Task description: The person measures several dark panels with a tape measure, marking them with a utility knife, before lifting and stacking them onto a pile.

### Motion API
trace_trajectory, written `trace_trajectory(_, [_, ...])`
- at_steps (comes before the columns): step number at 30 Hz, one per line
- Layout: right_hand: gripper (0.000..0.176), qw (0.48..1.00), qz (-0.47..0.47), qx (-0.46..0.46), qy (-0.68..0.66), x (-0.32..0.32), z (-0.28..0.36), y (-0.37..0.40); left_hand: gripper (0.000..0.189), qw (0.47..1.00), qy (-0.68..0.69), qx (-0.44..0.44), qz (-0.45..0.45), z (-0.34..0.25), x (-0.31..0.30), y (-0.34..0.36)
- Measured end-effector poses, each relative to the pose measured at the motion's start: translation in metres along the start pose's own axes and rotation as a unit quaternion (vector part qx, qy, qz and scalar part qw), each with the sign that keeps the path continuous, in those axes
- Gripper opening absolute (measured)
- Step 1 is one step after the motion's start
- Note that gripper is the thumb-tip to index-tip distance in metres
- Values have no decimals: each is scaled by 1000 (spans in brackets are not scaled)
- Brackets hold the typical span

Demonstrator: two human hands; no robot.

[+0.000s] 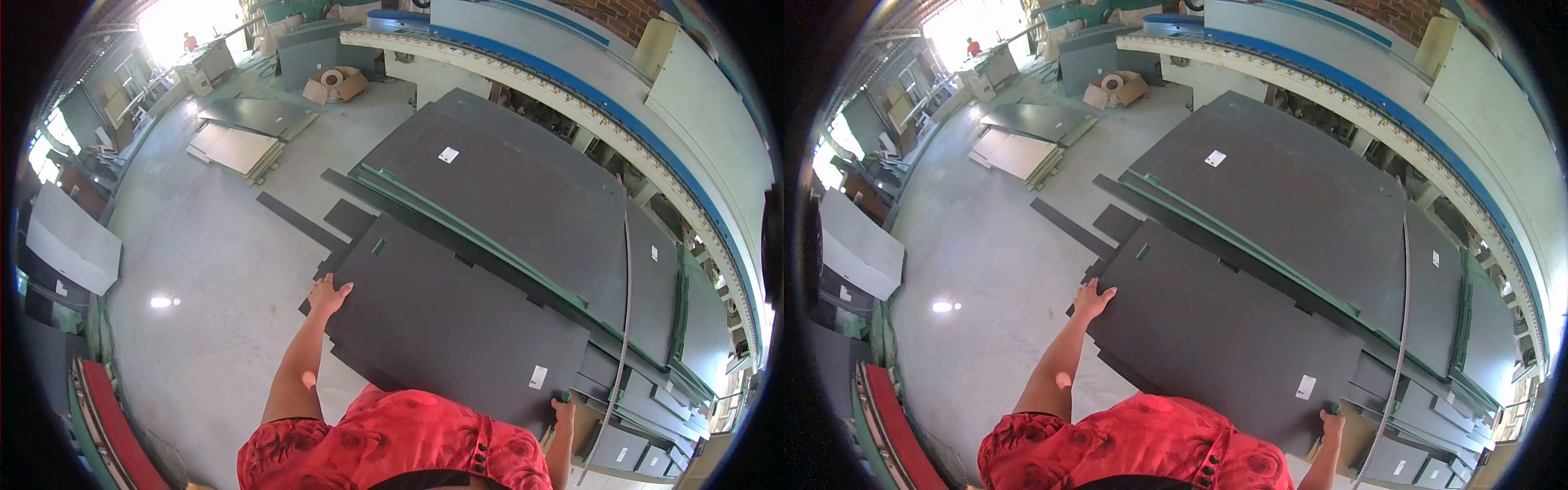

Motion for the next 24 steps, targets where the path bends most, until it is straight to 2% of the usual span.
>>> trace_trajectory(3, [31, 999, -9, -35, -31, 2, -4, -10, 79, 999, 49, -11, 20, 8, 6, -19])
trace_trajectory(10, [38, 1000, -14, -25, -11, 2, 7, -5, 80, 992, 121, 8, 16, 29, 21, -60])
trace_trajectory(12, [37, 1000, 1, -11, -2, -1, 23, 10, 73, 984, 171, -9, 57, 42, 39, -80])
trace_trajectory(14, [37, 1000, 0, -12, 0, -5, 28, 14, 67, 954, 269, -32, 126, 22, 36, -71])
trace_trajectory(17, [46, 999, -12, -37, -7, -5, 34, 15, 64, 949, 300, -17, 99, 30, 50, -86])
trace_trajectory(18, [46, 999, -25, -24, -17, -8, 39, 19, 64, 951, 294, -28, 90, 23, 39, -79])
trace_trajectory(20, [48, 998, -16, 22, -49, -8, 44, 26, 66, 955, 266, -106, 77, 15, 30, -65])
trace_trajectory(22, [49, 996, -37, 58, -49, -13, 45, 28, 66, 952, 275, -112, 78, 5, 32, -60])
trace_trajectory(24, [49, 994, -50, 86, -48, -16, 47, 32, 67, 948, 286, -120, 71, 19, 43, -68])
Point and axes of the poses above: each hand's wrist, its own y-axis away from the middle knuckle, its own x-axis out of the palm, z = x × y, the point moved 8 cm from there along -y, towards the middle knuckle, and after that the axes turned 13 degrees about y, right-handed, at the moved point
